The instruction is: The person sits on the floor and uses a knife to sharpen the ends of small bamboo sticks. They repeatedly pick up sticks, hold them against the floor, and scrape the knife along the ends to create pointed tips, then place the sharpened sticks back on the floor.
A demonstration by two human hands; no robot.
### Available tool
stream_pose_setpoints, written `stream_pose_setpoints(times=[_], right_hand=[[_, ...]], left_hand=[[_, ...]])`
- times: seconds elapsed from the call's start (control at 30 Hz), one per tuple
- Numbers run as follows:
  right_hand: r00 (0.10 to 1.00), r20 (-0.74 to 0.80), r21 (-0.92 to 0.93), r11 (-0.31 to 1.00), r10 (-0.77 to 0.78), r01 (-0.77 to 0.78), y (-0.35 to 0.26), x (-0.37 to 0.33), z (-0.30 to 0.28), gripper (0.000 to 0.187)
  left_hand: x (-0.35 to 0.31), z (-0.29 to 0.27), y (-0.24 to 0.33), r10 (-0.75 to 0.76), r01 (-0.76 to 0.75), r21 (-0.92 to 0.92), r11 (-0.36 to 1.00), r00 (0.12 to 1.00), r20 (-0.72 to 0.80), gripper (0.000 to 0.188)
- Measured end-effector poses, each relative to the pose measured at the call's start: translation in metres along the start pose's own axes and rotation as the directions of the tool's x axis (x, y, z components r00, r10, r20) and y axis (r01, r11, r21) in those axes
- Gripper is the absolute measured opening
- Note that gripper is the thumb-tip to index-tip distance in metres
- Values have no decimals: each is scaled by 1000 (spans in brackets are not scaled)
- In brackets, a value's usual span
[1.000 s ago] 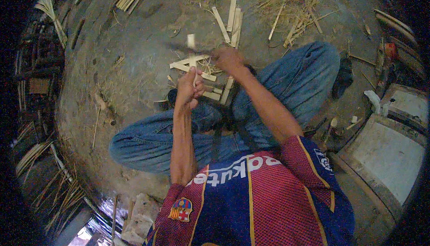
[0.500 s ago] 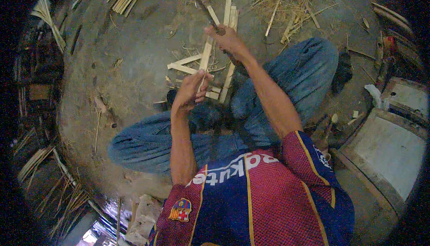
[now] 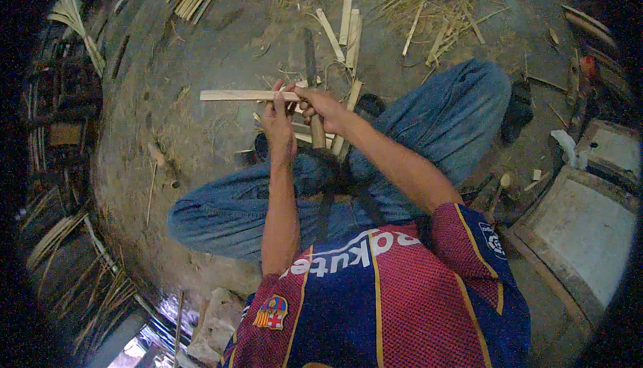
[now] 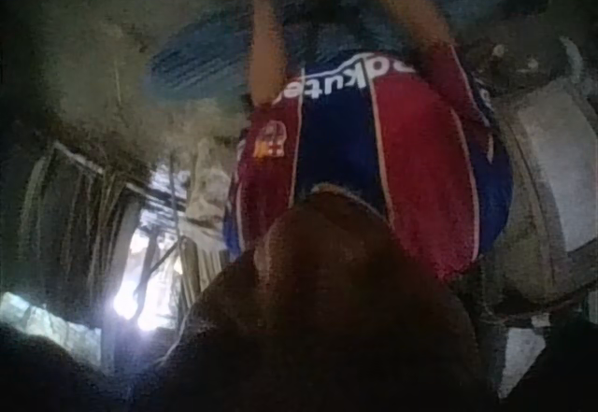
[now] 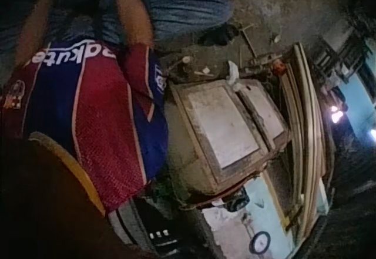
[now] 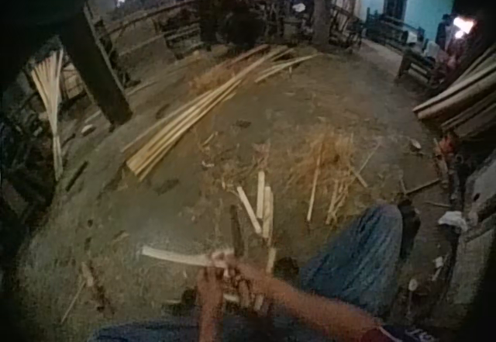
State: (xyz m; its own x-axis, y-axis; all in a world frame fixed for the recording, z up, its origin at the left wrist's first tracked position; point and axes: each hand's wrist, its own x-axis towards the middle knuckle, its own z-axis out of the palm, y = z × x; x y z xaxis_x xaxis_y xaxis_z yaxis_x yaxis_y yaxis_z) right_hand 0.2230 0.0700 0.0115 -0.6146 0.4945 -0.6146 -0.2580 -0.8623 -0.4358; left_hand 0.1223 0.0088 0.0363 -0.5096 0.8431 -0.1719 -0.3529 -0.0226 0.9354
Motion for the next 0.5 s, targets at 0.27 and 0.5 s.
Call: stream_pose_setpoints(times=[0.27, 0.5], right_hand=[[806, 119, -969, 111, -579, 223, -2, 26, -45, 38], [829, 246, -947, -305, -502, 96, -21, -20, -6, 29]], left_hand=[[1, -26, 16, -186, 187, 22, 982, 982, -38, 30], [-11, -29, 1, -127, 134, 553, 823, 991, -51, 34]])
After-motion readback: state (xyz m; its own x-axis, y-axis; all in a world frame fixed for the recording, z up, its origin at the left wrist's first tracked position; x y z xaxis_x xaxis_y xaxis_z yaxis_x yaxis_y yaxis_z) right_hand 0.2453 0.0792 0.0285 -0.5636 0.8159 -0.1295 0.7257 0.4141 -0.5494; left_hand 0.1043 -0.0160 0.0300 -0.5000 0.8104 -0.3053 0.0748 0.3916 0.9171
